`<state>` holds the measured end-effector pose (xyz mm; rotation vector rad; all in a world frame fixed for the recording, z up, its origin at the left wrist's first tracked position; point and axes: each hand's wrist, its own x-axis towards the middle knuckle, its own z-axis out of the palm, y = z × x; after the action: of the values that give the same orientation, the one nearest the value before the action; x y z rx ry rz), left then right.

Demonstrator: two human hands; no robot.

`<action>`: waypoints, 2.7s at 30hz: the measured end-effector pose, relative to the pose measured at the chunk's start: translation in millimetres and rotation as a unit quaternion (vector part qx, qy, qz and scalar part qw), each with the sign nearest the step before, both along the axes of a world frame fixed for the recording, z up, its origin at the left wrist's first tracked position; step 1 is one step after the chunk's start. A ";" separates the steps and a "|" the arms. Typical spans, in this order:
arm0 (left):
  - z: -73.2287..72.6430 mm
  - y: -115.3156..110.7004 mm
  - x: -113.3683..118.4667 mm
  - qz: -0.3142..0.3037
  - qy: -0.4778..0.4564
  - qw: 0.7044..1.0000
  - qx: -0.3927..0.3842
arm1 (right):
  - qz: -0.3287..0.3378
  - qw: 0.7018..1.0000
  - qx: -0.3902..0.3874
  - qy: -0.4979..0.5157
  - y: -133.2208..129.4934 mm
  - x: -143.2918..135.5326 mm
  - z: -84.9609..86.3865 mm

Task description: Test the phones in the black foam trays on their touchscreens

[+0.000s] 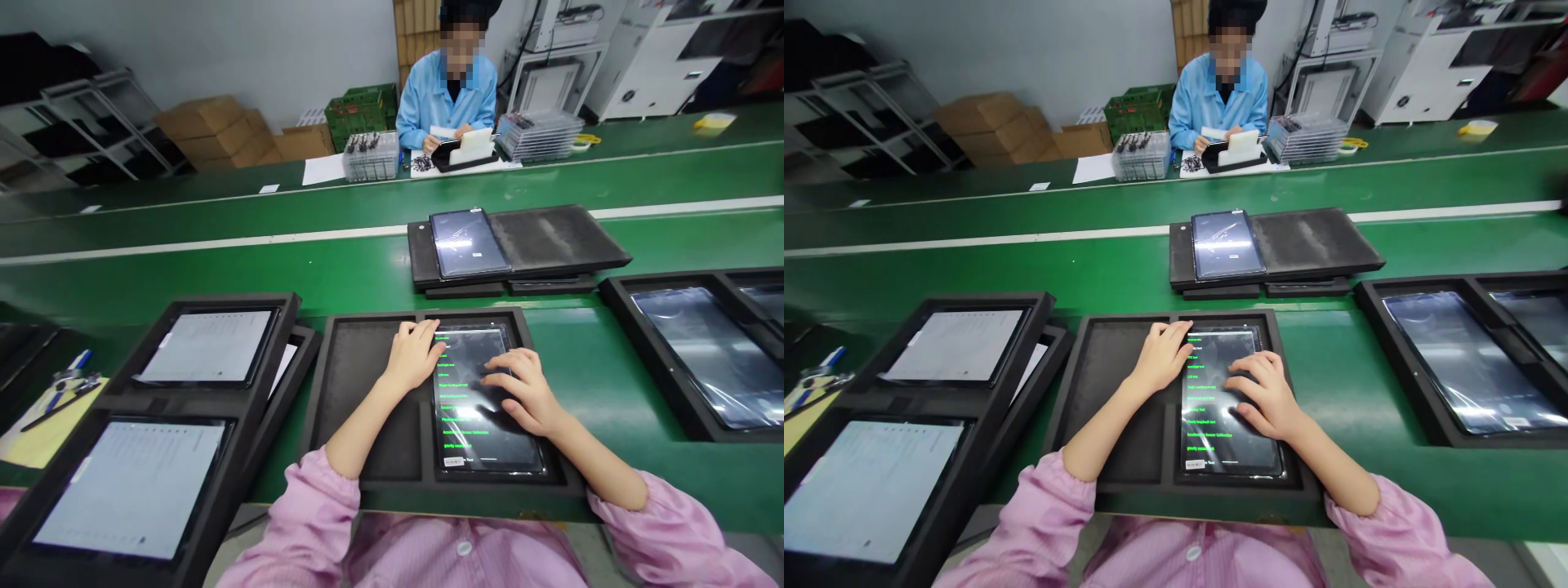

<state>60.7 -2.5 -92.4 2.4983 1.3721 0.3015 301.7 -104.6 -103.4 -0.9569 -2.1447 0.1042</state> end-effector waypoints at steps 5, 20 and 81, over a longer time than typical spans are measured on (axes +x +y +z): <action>0.3 23.6 14.1 -0.001 -0.005 1.000 0.012 | -0.006 0.997 -0.031 -0.076 1.9 -6.4 -2.1; -2.4 20.7 1.7 -0.029 -0.008 1.000 0.007 | -0.075 0.989 0.019 -0.129 20.1 3.6 -2.0; 20.1 43.8 -13.3 -0.042 0.033 0.999 -0.002 | -0.181 0.866 -0.423 -0.196 140.1 11.1 65.5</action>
<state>47.4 41.3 -72.3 2.5764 1.2856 0.2011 312.8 35.6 -37.9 -2.0173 -2.2354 0.7722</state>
